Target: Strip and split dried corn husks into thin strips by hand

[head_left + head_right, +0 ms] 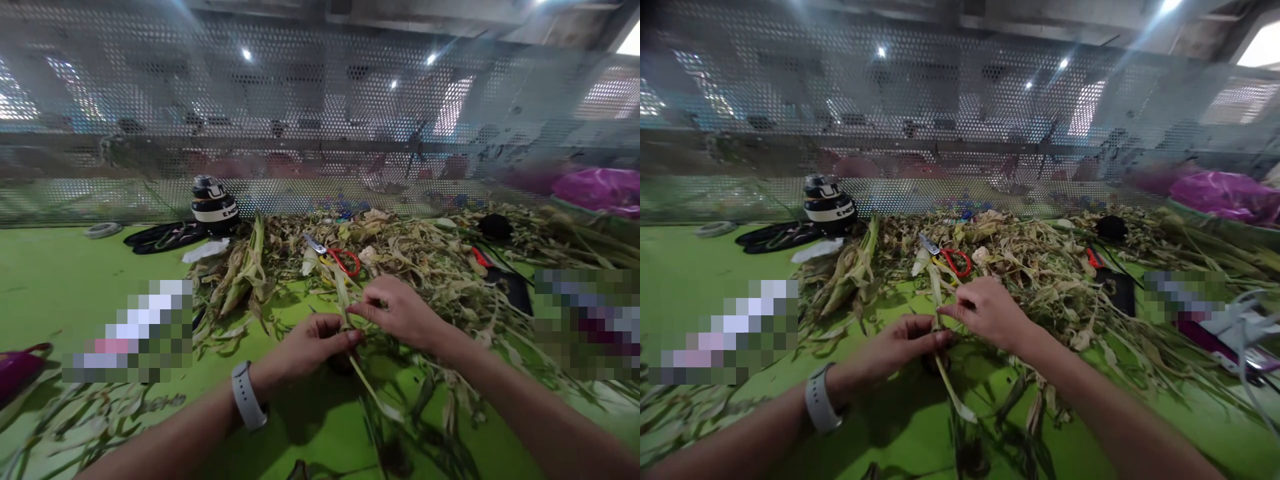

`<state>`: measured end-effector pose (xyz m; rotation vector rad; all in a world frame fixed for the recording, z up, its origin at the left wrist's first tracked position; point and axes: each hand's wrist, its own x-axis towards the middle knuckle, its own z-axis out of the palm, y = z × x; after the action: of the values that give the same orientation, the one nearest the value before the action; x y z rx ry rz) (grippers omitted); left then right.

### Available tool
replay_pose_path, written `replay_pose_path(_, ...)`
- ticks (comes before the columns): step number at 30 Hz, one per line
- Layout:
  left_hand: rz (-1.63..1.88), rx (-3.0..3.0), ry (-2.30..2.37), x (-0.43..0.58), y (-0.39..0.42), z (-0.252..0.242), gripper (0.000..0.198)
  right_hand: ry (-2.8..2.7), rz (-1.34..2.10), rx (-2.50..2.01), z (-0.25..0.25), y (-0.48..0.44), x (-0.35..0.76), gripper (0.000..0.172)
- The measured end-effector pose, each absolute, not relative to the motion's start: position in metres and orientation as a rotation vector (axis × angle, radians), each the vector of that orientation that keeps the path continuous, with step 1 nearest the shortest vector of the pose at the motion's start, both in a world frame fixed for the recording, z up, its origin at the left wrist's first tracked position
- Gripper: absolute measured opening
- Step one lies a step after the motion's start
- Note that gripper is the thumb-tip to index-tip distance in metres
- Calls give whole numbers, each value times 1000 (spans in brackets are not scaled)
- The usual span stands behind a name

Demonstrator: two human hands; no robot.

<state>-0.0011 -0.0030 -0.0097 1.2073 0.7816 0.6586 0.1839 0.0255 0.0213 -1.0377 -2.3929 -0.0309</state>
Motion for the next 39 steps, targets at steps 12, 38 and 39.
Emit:
replay_pose_path(12, 601, 1301, 847, -1, -3, -10, 34, -2481, -113, -732, 19, 36, 191, 50)
replay_pose_path(38, 984, 1195, 950, -10, 13, -1, 25, -2477, 563, -1006, 14, 24, 179, 28)
replay_pose_path(39, 984, 1196, 960, -12, 14, 0, 26, -2479, 572, -1012, 15, 25, 180, 28)
